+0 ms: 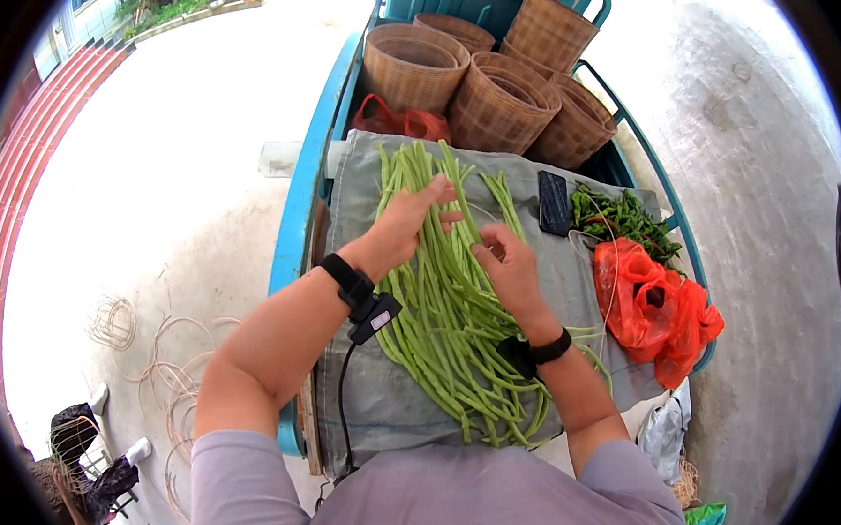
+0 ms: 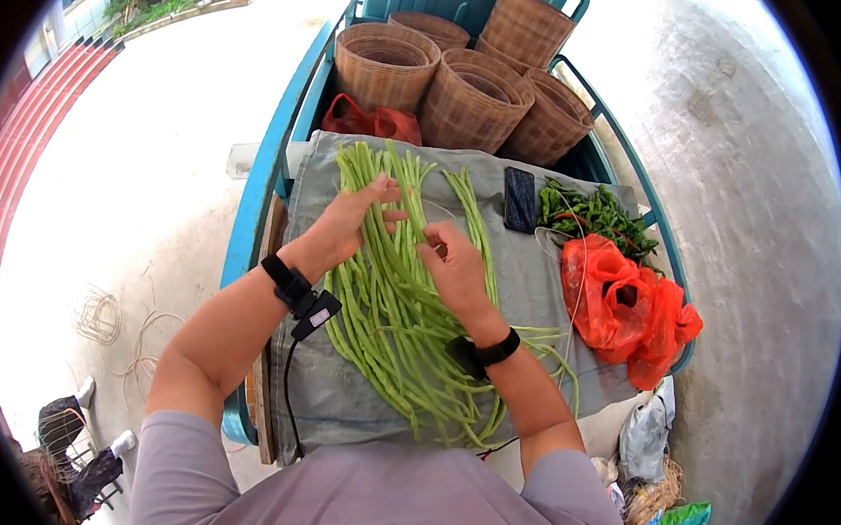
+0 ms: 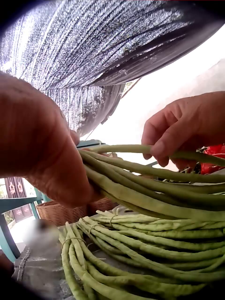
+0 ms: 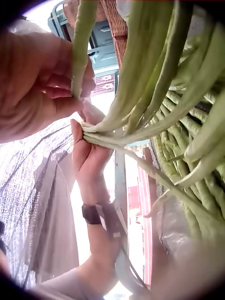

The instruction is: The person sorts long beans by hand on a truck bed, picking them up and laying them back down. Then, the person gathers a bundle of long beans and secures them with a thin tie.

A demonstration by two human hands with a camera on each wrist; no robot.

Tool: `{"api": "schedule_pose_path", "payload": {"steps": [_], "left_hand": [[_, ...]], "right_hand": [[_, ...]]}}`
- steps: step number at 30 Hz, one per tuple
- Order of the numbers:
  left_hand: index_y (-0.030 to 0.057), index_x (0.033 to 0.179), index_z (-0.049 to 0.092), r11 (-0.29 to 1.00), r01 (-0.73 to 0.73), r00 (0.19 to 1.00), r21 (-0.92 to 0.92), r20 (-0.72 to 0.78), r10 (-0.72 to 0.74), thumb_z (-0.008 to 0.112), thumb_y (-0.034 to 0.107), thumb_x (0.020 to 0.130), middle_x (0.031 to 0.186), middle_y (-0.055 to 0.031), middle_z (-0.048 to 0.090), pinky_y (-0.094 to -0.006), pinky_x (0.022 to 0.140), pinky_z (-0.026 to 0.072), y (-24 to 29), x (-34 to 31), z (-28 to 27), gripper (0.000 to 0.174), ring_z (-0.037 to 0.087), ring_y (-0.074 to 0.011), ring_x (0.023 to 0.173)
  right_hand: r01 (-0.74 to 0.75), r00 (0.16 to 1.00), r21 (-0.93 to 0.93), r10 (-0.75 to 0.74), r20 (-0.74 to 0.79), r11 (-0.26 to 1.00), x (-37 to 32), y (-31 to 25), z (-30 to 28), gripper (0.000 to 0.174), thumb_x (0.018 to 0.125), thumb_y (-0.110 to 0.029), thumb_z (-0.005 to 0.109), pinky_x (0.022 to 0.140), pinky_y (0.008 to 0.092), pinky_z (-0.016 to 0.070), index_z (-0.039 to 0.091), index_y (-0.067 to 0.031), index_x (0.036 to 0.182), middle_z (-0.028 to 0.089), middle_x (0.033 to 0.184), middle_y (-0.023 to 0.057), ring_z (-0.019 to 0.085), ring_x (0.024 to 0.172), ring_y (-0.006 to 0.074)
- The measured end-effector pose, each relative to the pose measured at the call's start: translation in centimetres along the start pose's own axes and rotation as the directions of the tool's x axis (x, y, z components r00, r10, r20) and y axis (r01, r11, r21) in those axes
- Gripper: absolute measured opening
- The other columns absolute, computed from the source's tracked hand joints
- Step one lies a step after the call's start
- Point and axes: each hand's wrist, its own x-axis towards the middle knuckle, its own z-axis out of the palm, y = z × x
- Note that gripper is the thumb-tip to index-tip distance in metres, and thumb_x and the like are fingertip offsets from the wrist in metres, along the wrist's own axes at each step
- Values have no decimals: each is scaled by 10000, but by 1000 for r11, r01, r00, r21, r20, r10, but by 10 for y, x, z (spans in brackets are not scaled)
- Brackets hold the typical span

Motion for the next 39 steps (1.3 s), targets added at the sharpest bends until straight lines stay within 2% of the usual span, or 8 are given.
{"api": "schedule_pose_path", "payload": {"steps": [13,19,22,25,28,31,35,39], "left_hand": [[57,1111,511,996,65,997,-63,51,-62,523,322,966,1043,-95,622,-367,747,542,6,-5,7,302,635,-239,893],[73,1040,523,994,64,974,-91,220,-43,559,276,951,896,-52,600,-382,736,548,2,-2,5,224,633,-229,827],[78,1032,527,995,59,984,-79,174,-44,564,252,949,842,-29,588,-379,727,541,9,-14,21,196,621,-208,807],[85,1022,526,988,86,981,-125,181,-63,560,236,951,805,-13,578,-376,727,532,6,-13,19,170,606,-185,783],[91,991,519,979,87,964,-185,262,-36,546,228,959,781,-4,563,-379,729,523,0,-5,12,143,585,-172,743],[88,942,502,960,79,963,-270,270,-3,553,209,952,747,-7,549,-383,683,523,2,0,13,131,563,-173,674],[82,913,494,935,55,989,-351,150,-2,526,183,958,705,-24,541,-394,637,513,6,-1,10,116,555,-193,639],[74,862,502,936,60,998,-346,14,-58,495,207,971,683,-53,536,-421,629,501,-1,6,2,171,551,-221,632]], "right_hand": [[69,997,-48,-68,22,996,-10,-3,14,184,813,-96,644,655,343,471,592,-23,973,598,893,126,584,732,266],[75,996,-183,-81,-23,980,-21,-9,6,190,824,-92,644,649,344,465,603,-21,995,598,869,132,584,720,267],[-22,1000,9,22,-4,1000,-27,5,0,215,833,-113,654,656,336,467,611,-22,1023,598,853,135,586,717,263],[140,987,-107,-147,-61,984,-25,5,0,251,834,-140,670,657,323,466,611,-15,1044,599,846,132,585,712,255],[38,999,-76,-41,-33,996,-29,4,0,245,823,-152,669,669,346,477,618,-42,1036,619,884,130,606,750,279],[29,997,-522,15,80,852,-38,34,-23,248,799,-151,661,698,375,487,629,-82,1035,639,935,120,619,810,308],[-305,950,-546,292,-112,780,-62,50,-85,239,758,-120,658,729,392,480,641,-109,996,649,963,105,617,876,312],[-180,912,-674,-135,-387,717,-82,7,-126,191,765,-99,681,744,394,468,641,-121,951,624,925,70,611,864,279]]}}
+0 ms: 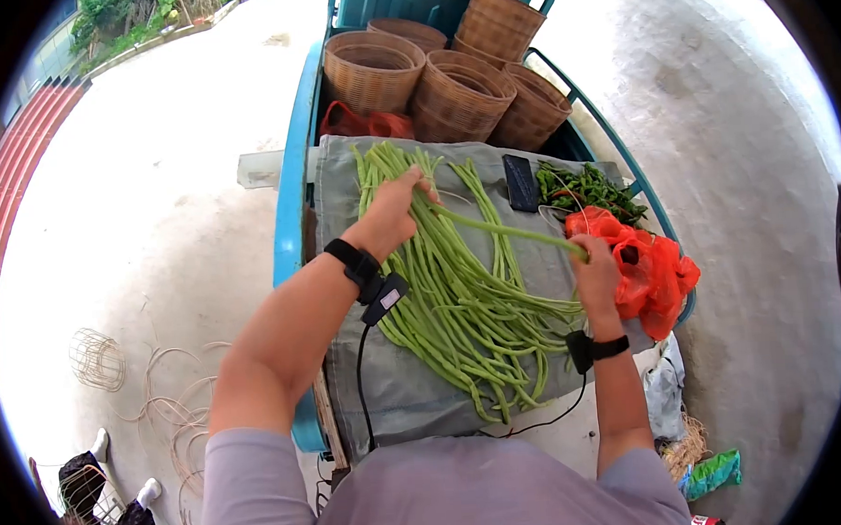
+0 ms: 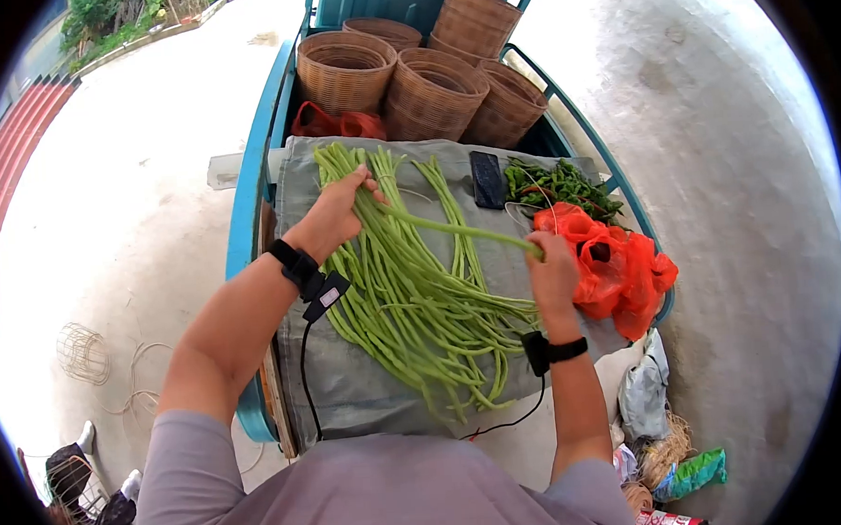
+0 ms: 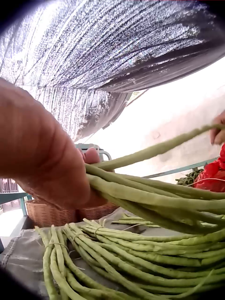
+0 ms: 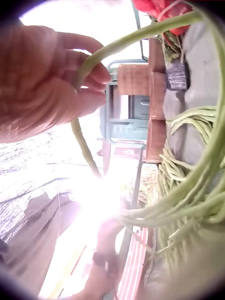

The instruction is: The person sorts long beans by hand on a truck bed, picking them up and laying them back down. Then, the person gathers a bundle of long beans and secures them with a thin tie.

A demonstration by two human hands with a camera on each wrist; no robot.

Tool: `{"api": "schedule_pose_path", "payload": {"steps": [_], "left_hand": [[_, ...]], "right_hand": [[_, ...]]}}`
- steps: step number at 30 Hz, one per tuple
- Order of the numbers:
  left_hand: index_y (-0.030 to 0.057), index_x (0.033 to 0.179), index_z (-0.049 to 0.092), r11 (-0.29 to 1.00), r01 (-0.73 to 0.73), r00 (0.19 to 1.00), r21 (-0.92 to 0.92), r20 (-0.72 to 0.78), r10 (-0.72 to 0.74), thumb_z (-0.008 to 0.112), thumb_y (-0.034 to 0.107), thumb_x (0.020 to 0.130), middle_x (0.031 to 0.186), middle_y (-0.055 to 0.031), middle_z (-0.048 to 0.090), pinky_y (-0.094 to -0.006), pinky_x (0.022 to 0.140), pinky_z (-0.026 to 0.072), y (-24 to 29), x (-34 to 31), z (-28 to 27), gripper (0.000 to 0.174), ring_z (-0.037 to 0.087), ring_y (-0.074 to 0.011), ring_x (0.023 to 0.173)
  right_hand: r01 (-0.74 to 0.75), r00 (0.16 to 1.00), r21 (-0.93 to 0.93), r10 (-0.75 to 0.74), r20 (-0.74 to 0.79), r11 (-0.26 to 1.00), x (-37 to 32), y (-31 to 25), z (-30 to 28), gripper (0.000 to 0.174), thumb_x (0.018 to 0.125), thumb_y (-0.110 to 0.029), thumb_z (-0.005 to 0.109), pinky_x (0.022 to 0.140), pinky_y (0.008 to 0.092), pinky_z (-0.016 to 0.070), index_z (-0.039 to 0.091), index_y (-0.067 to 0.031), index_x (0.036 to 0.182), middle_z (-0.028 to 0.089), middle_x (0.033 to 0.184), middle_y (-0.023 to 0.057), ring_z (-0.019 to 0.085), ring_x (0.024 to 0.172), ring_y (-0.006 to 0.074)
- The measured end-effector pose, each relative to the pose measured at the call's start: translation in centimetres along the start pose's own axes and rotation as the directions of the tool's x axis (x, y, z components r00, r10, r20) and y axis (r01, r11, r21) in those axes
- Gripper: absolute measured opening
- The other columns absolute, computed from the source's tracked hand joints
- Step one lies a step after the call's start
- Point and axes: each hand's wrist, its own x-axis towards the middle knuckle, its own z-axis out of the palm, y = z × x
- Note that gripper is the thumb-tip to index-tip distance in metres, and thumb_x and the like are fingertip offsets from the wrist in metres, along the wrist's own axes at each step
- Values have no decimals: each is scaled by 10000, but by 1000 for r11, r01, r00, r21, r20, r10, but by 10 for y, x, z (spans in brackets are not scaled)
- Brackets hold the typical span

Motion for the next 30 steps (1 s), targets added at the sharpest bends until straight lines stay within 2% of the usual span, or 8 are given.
{"api": "schedule_pose_path", "payload": {"steps": [2,8,11,14,16,20,25,30], "left_hand": [[72,833,504,1000,22,1000,21,-7,-22,490,226,973,680,-67,535,-436,629,497,-2,3,-5,209,552,-233,634],[72,844,501,999,5,994,47,-106,0,489,252,973,710,-76,543,-445,639,495,-1,8,-13,222,560,-239,660],[66,918,487,995,-41,971,89,-231,61,486,252,974,783,-77,552,-461,654,497,4,9,-23,195,558,-246,670],[49,1064,455,992,15,956,128,-294,23,482,251,974,887,-95,572,-467,690,513,5,10,-26,222,592,-273,765],[53,1080,446,992,-1,956,126,-292,38,496,250,971,947,-112,584,-489,773,512,2,9,-27,231,598,-292,903],[47,1154,392,981,-51,987,187,-143,79,504,279,970,1078,-159,574,-506,826,512,4,5,-18,316,567,-322,1085],[104,944,463,980,-54,997,192,-38,63,534,263,957,747,-19,542,-442,733,519,4,0,-6,175,575,-214,681],[100,968,489,964,-55,992,261,-99,83,583,226,936,706,6,488,-388,755,502,2,-1,-8,160,541,-178,676]], "right_hand": [[65,981,-271,-112,-161,960,8,-8,-31,189,775,-135,691,765,391,449,631,-138,954,614,920,47,601,870,261],[91,911,-534,-287,-297,841,17,42,-77,233,764,-134,700,792,388,422,621,-125,983,622,947,38,585,897,258],[37,974,-472,75,216,881,10,83,-68,305,748,-106,693,866,390,428,620,-104,1044,622,986,84,580,968,279],[42,783,91,-89,615,995,-7,123,-29,385,733,-89,675,925,385,425,606,-84,1112,615,1049,146,564,1047,303],[63,870,226,-164,464,972,12,97,2,410,751,-124,654,931,383,432,588,-79,1153,595,1123,176,548,1092,316],[51,850,216,-156,504,975,58,51,84,396,802,-227,626,859,408,469,549,-85,1164,584,1154,136,585,1025,319],[19,880,-39,2,475,999,88,10,170,334,829,-285,627,743,472,480,487,-57,1031,594,1040,173,599,963,347],[54,818,-129,30,574,990,94,32,217,367,848,-320,623,670,476,467,460,-52,1038,595,934,158,585,822,384]]}}
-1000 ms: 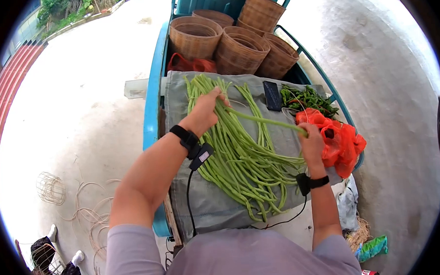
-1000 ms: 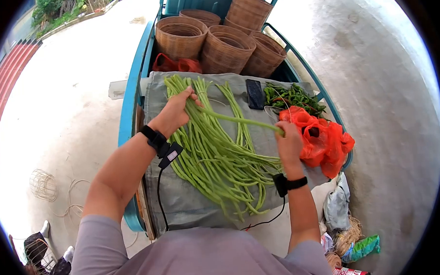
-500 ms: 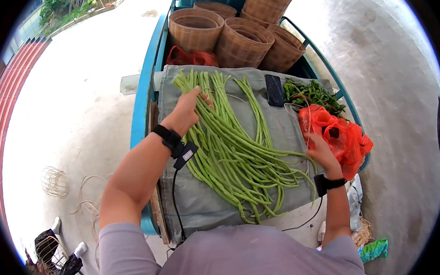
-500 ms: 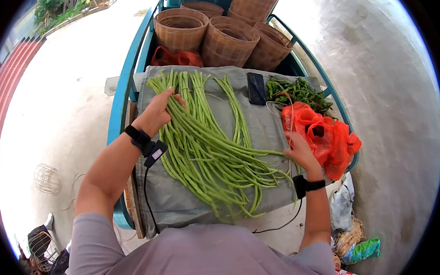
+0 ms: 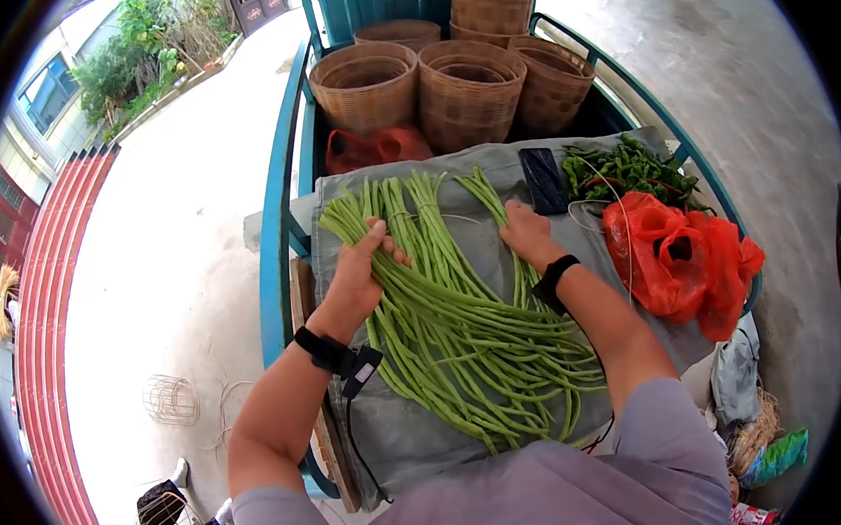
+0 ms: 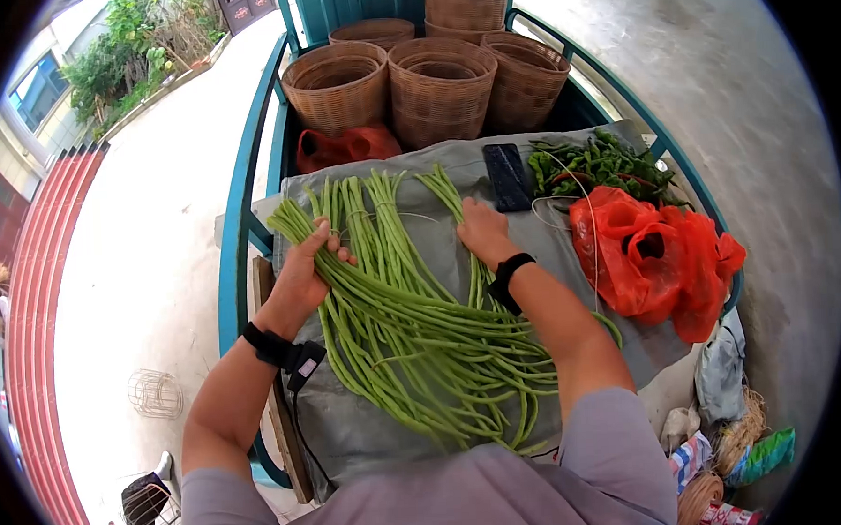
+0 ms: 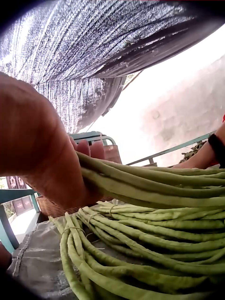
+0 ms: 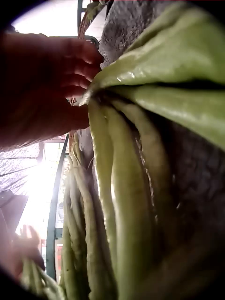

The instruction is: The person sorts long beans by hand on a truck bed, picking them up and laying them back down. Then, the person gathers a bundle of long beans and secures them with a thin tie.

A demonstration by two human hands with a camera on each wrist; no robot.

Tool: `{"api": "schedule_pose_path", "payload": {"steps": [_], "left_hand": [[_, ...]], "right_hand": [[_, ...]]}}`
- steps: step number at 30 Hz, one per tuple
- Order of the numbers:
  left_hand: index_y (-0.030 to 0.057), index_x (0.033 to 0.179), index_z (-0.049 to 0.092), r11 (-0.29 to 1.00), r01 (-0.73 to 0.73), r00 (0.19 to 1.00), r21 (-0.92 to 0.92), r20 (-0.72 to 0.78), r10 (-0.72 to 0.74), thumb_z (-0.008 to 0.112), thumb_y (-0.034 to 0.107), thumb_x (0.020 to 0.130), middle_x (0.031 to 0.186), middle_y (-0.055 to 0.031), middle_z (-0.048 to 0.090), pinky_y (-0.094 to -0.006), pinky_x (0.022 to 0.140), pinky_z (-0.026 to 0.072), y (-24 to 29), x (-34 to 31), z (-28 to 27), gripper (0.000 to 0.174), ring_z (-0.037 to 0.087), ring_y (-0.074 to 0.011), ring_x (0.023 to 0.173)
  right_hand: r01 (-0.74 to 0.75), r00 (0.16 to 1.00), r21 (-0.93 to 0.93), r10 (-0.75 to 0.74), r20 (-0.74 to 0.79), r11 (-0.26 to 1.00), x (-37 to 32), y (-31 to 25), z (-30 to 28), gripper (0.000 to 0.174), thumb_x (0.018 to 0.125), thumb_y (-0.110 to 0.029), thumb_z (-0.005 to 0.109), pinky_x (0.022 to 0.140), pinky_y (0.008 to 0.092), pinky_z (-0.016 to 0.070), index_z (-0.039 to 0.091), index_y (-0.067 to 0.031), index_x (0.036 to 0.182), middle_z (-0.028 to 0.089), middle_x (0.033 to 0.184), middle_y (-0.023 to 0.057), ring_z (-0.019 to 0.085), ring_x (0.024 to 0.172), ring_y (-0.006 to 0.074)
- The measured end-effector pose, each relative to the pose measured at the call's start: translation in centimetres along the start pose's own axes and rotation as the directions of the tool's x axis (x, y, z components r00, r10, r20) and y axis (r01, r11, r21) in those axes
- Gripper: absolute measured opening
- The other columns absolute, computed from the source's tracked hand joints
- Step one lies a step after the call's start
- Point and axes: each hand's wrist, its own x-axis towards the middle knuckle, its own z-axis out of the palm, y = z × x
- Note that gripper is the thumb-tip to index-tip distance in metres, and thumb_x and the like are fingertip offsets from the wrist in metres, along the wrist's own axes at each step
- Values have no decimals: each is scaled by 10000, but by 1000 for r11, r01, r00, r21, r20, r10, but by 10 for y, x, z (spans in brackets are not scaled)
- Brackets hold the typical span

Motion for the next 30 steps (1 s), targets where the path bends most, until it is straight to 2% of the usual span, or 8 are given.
{"api": "schedule_pose_path", "payload": {"steps": [1,4,5,7,10,13,19,30], "left_hand": [[95,974,493,1000,28,999,9,-15,-28,580,226,937,712,4,495,-390,760,503,0,2,-5,161,544,-179,682],[88,994,519,996,73,997,-49,-25,-74,571,207,937,747,-16,543,-394,731,513,-3,6,-13,142,574,-203,699],[88,1001,529,994,79,997,-80,-20,-80,568,198,937,761,-25,563,-395,714,517,-3,7,-15,133,587,-214,705],[86,1011,531,993,93,996,-76,8,-93,562,207,941,872,-54,614,-392,751,514,0,5,-13,143,604,-225,790],[83,1033,541,998,57,998,-41,39,-55,547,229,950,1085,-102,626,-386,816,505,2,-2,-4,168,609,-242,933],[84,1062,546,999,31,996,-11,88,-30,539,240,956,1248,-139,576,-378,849,499,6,-4,0,189,596,-251,1022],[70,1168,519,998,28,990,57,133,-36,554,263,948,1289,-130,550,-344,827,500,11,-10,11,295,587,-233,1039],[53,1292,439,999,-20,959,41,285,7,568,249,938,1308,-135,524,-325,824,497,12,-14,16,424,562,-217,1071]], "right_hand": [[5,1000,-2,-5,17,1000,1,3,4,369,841,-309,632,660,483,465,463,-45,1034,593,931,164,581,818,388],[70,972,109,-43,-232,992,-3,12,6,328,833,-222,646,590,450,487,470,-33,1034,588,914,156,611,760,326],[27,984,369,39,-171,929,-3,14,4,302,839,-191,637,564,418,491,477,-29,1037,584,909,141,612,732,289],[-90,989,787,147,0,611,-9,8,-22,254,853,-130,618,510,354,499,490,-21,1044,575,898,112,614,675,214],[-46,995,984,95,30,173,-40,-24,-58,220,876,-82,595,475,268,489,500,-11,1061,560,904,73,588,632,118],[-3,1000,998,31,2,56,-78,-62,-87,221,883,-69,596,490,249,487,509,-1,1075,571,932,72,595,645,104],[90,992,995,-94,-86,33,-120,-115,-91,231,853,-8,600,532,226,475,517,-19,1069,576,947,45,604,667,95],[85,990,994,-122,-76,72,-127,-133,-74,227,842,-11,605,621,242,477,544,-27,1060,577,949,39,583,734,87]]}}
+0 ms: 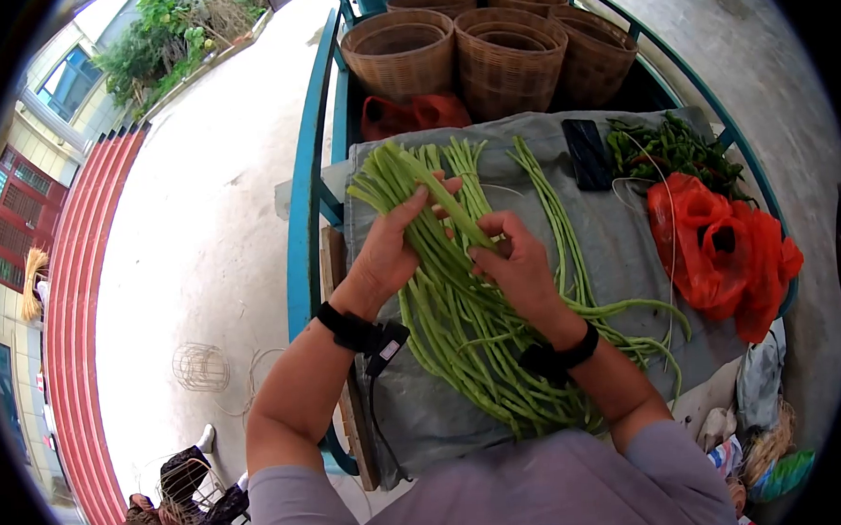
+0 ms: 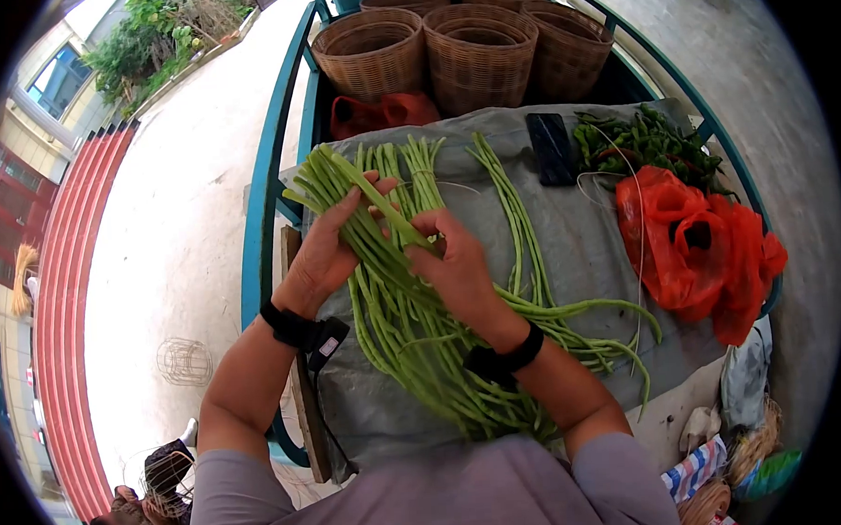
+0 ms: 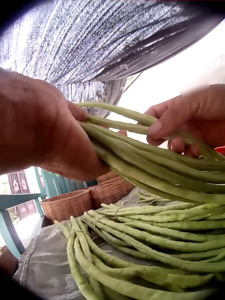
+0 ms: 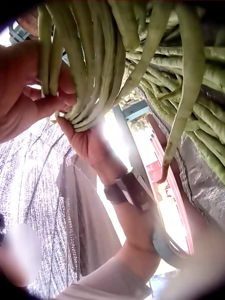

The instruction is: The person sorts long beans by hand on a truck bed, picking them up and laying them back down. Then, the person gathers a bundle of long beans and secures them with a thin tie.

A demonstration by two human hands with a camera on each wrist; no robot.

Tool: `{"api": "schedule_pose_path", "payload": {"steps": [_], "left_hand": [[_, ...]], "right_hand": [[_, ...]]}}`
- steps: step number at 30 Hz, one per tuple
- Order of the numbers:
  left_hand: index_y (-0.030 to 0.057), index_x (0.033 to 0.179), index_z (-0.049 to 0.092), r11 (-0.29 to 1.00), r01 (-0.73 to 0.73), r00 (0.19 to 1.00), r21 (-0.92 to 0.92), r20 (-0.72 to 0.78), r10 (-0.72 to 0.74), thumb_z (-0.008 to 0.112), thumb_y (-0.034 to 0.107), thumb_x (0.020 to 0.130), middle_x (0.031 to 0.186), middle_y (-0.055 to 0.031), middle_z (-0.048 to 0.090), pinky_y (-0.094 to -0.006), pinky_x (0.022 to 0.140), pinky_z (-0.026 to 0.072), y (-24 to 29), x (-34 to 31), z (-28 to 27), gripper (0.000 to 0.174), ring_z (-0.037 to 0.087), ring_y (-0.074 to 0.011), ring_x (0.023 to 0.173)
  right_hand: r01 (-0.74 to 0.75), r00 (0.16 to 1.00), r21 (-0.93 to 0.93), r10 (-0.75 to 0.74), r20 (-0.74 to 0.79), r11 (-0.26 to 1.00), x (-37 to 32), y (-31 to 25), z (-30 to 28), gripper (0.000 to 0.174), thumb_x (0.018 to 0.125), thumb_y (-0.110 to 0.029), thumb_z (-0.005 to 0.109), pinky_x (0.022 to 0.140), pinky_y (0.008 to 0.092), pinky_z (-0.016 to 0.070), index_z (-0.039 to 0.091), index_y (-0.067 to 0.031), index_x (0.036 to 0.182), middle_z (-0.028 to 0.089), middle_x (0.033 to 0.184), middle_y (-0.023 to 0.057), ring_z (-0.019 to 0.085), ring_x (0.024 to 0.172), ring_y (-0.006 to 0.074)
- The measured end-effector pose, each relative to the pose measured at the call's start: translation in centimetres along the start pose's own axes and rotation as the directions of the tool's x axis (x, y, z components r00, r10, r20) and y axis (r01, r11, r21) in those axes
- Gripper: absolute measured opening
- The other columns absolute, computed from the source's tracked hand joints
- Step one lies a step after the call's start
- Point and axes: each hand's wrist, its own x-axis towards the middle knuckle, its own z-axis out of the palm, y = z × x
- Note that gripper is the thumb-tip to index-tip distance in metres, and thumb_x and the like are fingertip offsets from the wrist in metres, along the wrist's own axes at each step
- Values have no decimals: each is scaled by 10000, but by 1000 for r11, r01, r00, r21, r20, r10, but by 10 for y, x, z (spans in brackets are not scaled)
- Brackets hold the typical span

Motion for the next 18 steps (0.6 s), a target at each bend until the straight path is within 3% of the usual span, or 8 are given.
{"api": "schedule_pose_path", "payload": {"steps": [7,8,10,13,18], "left_hand": [[65,1293,445,999,7,1000,48,-7,-7,562,267,945,1237,-117,562,-326,834,495,-2,-2,-5,419,568,-218,1070],[57,1292,449,998,6,1000,57,-7,-6,557,274,949,1217,-110,572,-322,833,493,-2,-2,-4,421,571,-209,1058],[44,1253,477,997,18,1000,72,-27,-16,539,283,959,1153,-96,595,-307,822,493,-1,-3,1,385,580,-184,1007],[36,1157,535,994,35,998,105,-48,-30,510,295,973,1048,-77,619,-285,792,500,0,-1,5,319,590,-146,919],[46,1093,549,988,12,1000,154,18,-15,508,316,974,1027,-68,621,-294,764,512,-1,-2,7,297,583,-131,880]], "right_hand": [[3,999,87,-7,44,996,-3,5,-1,221,828,-13,617,647,244,460,579,-28,1045,578,934,37,571,744,100],[159,987,-95,-161,-21,983,-2,6,-2,209,825,-18,623,649,252,456,590,-28,1031,577,920,39,568,745,113],[398,879,-457,-474,-59,796,2,6,-3,185,821,-28,637,655,269,447,611,-26,1003,575,893,44,561,747,138],[314,895,-374,-403,-189,873,-2,-13,0,162,808,-42,654,655,299,436,631,-33,968,562,850,56,541,742,175],[293,921,-368,-364,-140,882,10,-10,4,186,788,-49,674,638,304,432,643,-55,971,553,832,62,532,740,186]]}}
